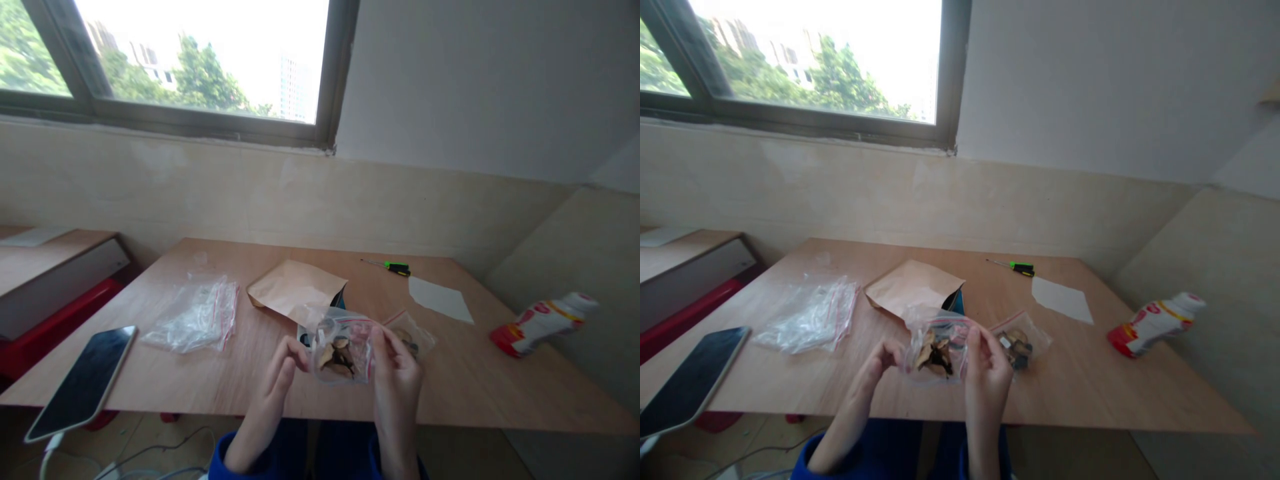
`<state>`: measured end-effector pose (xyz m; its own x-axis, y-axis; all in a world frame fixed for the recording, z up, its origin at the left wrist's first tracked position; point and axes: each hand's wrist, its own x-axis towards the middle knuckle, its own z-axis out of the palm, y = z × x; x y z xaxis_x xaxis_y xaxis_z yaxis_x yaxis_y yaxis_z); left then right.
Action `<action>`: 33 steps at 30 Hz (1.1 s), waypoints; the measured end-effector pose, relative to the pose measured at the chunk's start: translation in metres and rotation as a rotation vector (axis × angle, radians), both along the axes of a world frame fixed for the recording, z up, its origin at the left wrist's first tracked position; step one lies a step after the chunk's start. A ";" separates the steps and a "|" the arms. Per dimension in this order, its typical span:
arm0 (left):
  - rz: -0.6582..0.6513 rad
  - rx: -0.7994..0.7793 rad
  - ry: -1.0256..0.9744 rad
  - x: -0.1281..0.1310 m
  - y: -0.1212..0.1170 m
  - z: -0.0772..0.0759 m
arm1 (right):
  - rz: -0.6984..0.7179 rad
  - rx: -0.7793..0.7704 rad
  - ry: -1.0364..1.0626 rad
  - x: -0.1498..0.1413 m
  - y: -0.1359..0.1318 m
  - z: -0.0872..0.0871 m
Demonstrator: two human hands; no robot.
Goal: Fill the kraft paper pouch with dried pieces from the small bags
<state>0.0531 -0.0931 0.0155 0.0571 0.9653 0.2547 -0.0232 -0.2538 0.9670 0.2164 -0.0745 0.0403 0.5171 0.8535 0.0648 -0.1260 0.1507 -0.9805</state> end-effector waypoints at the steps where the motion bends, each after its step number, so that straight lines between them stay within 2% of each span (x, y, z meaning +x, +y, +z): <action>1: 0.045 -0.028 -0.036 0.000 0.002 -0.005 | 0.018 -0.009 0.047 0.000 0.000 0.000; 3: 0.052 -0.097 -0.087 0.002 0.006 -0.016 | 0.075 -0.033 0.143 0.002 0.001 -0.002; 5: -0.062 -0.168 -0.148 0.007 0.009 -0.028 | 0.142 -0.060 0.195 0.003 0.003 -0.004; 7: -0.144 -0.227 -0.229 0.013 0.011 -0.036 | 0.166 -0.050 0.151 0.002 0.005 -0.007; 9: -0.119 -0.246 -0.283 0.018 0.012 -0.038 | 0.094 0.016 -0.007 0.001 0.005 -0.008; 12: -0.039 -0.217 -0.256 0.018 0.014 -0.032 | -0.069 0.179 -0.376 0.000 0.001 -0.007; 13: -0.030 -0.206 -0.233 0.016 0.014 -0.030 | -0.059 0.224 -0.479 0.000 -0.001 -0.007; 15: -0.025 -0.192 -0.203 0.014 0.015 -0.028 | 0.072 0.260 -0.575 0.001 -0.003 -0.007; 24: 0.024 -0.238 -0.183 0.014 0.011 -0.022 | 0.624 0.075 -0.483 0.003 -0.005 -0.013; 26: 0.048 -0.238 -0.177 0.013 0.011 -0.024 | 0.676 0.034 -0.391 0.002 -0.003 -0.018; 30: 0.105 -0.191 -0.161 0.011 0.014 -0.033 | 0.685 -0.030 -0.089 -0.003 0.002 -0.032; 33: 0.140 -0.154 -0.169 0.009 0.017 -0.038 | 0.717 -0.092 0.093 -0.007 0.005 -0.033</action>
